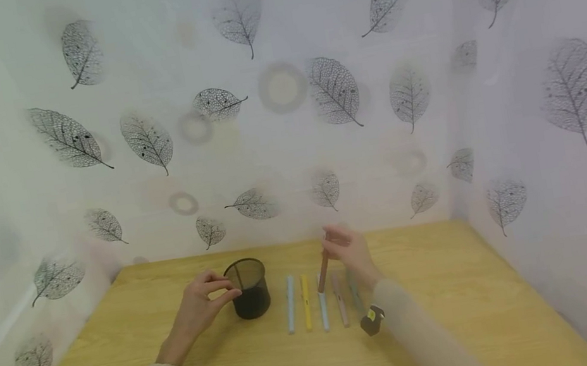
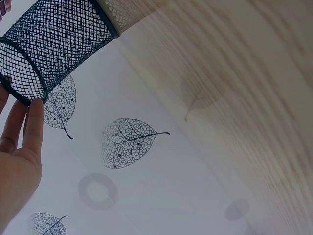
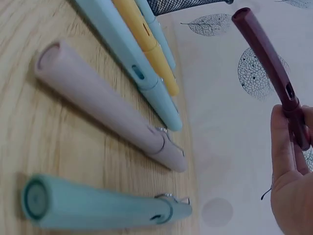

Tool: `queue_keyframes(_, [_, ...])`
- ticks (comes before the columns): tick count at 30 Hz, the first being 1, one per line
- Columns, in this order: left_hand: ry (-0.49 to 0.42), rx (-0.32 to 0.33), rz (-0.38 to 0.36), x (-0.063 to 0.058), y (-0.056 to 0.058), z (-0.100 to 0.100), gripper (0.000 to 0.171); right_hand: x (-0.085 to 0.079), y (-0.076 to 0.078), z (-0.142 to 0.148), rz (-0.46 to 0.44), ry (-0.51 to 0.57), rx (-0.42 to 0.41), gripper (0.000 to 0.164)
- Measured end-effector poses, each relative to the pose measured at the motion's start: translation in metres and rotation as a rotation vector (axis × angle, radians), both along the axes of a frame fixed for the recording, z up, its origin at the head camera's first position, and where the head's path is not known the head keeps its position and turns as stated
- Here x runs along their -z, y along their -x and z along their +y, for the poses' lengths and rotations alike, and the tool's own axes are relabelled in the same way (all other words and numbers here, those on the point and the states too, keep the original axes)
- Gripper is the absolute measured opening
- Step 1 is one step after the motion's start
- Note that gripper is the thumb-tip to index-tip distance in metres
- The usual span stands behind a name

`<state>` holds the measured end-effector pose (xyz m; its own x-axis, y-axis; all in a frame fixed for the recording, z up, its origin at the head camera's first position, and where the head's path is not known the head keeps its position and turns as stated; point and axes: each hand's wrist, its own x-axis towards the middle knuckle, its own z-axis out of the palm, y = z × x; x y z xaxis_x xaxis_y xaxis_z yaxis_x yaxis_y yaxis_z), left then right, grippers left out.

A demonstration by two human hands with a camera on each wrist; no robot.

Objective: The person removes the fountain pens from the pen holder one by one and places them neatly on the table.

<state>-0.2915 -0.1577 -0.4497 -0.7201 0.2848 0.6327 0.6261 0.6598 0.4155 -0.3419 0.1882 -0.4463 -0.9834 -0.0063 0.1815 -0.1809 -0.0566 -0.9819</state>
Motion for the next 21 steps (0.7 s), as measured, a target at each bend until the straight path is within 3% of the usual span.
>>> queue_keyframes(14, [-0.017,0.029,0.005,-0.001,0.001,0.002,0.011,0.002,-0.007,0.027,-0.055,-0.105,-0.055,0.050])
queue_keyframes(21, [-0.019,0.014,-0.018,-0.003,-0.001,-0.001,0.010,0.002,-0.006,0.036,-0.047,-0.225,-0.089,0.052])
